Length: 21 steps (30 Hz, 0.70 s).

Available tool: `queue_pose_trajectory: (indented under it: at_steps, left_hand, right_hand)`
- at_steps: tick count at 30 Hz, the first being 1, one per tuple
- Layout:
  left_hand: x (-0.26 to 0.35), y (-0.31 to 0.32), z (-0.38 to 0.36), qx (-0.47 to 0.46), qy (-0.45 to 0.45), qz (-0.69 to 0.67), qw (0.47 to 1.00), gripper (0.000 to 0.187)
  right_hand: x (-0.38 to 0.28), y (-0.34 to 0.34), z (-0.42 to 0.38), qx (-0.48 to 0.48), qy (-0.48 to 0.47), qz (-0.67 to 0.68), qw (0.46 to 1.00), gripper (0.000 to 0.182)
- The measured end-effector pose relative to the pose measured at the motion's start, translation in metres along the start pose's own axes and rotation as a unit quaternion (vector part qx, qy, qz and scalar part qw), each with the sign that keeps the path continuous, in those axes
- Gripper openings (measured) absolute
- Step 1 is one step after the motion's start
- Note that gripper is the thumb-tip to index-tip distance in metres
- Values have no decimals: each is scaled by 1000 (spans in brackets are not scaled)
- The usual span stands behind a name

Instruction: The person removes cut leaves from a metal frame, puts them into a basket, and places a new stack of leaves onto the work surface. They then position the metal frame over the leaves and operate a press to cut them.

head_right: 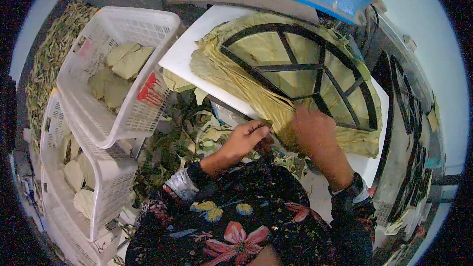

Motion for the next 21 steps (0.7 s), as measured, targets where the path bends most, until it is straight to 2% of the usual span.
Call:
queue_pose_trajectory:
  at_steps: [1,4,7,11,14,16,20,21]
  left_hand:
    - [5,1,2,2,-35,-18,999,31]
    - [14,4,11,7,-64,15,998,31]
    - [14,6,16,19,-37,33,999,33]
    - [21,10,14,31,-44,-9,999,31]
    - [31,9,14,3,-55,-17,998,26]
    - [40,10,16,-30,-65,63,995,25]
    - [45,14,16,-26,-30,56,998,24]
    - [45,13,16,-48,-18,73,996,25]
  right_hand:
    - [0,-1,-1,14,-2,14,1000,12]
    - [0,0,-2,-5,29,85,996,15]
    - [0,2,-1,-48,43,75,995,17]
    - [-15,0,-9,-47,16,42,998,23]
    - [-23,-3,-15,-36,4,49,998,32]
    - [-23,-4,-13,6,-21,33,999,35]
    - [-20,1,-10,33,-5,22,999,32]
    - [-15,3,-8,27,16,32,999,29]
Point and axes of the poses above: each hand's wrist, its own z-axis towards the middle knuckle, its own y-axis out of the palm, x = y × z, the point moved 2 cm from there along z, towards the middle knuckle, and after that the axes turned 3 degrees about y, right-handed, at the moved point
